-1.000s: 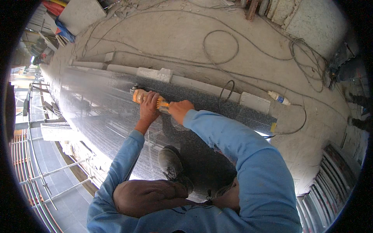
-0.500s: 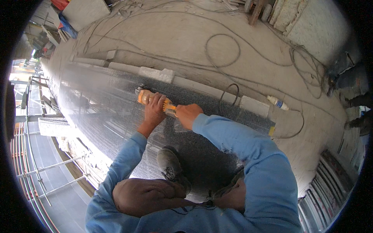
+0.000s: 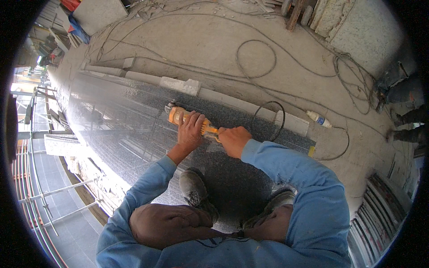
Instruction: The person uses an angle grinder to smooth the surface of a large dark stone slab. The person holds the tool with both hands and moves it along the slab, generating dust. Other workers are visible in the background.
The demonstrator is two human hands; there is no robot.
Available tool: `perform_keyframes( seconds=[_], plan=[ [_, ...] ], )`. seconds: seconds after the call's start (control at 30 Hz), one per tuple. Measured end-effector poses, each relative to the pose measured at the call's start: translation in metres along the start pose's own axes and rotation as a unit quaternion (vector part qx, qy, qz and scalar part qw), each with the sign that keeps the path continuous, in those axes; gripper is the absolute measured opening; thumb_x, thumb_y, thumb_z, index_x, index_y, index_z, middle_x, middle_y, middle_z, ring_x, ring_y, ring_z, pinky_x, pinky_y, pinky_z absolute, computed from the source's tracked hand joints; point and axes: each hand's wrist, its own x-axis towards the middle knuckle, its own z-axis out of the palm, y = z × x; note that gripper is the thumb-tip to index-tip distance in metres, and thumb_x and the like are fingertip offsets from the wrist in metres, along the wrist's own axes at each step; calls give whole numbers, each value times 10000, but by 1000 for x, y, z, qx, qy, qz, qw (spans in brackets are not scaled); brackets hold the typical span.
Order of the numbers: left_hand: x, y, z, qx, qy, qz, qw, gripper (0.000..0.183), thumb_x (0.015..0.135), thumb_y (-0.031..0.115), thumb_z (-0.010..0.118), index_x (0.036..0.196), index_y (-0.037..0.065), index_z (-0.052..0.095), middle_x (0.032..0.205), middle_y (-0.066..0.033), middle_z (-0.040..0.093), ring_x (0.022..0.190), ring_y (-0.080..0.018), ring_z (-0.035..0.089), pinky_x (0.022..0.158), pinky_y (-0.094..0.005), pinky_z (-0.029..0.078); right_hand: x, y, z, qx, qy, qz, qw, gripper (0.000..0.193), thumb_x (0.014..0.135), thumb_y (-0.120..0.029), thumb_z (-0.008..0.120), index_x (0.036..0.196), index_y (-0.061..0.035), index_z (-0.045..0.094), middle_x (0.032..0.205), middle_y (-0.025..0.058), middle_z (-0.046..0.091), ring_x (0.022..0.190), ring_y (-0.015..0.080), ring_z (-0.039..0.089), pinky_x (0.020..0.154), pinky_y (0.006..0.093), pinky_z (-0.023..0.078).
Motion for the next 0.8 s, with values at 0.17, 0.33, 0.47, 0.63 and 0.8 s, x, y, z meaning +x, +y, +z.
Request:
perform_keyframes(
  seconds=[0.17,0.33,0.47,0.63,0.8],
  plan=[
    [-1,-6,9,18,14,-3,1000,716,629,125,826,1277,102,523,1250,-110,583,1299,-334,508,1136,-625,265,12,8,17,-7,34,-25,999,305,848,-92,685,1107,36,588,883,188,728,824,316,742,704,424,590],
    [-2,-18,22,37,28,-2,999,639,686,154,797,1263,100,530,1244,-114,585,1298,-330,507,1148,-618,253,28,10,28,-1,39,-23,999,285,852,-79,684,1096,31,586,882,193,726,816,316,740,701,425,589],
    [-4,-25,23,31,9,-14,999,623,698,158,789,1262,99,529,1247,-112,585,1301,-329,505,1149,-623,249,38,9,33,6,36,-26,999,262,860,-73,673,1088,24,587,879,188,726,811,317,739,696,426,587],
    [-5,-33,28,40,10,-15,999,605,713,156,779,1261,102,528,1250,-108,585,1307,-327,502,1147,-627,249,48,11,43,6,47,-34,998,249,871,-81,664,1085,22,590,878,185,727,822,318,741,706,429,586],
    [-6,-46,33,59,20,-9,998,620,708,147,784,1268,106,521,1250,-107,586,1308,-331,501,1152,-626,246,59,7,46,7,63,-27,998,216,882,-90,647,1065,13,595,875,181,728,833,318,740,719,429,584]
  ],
)
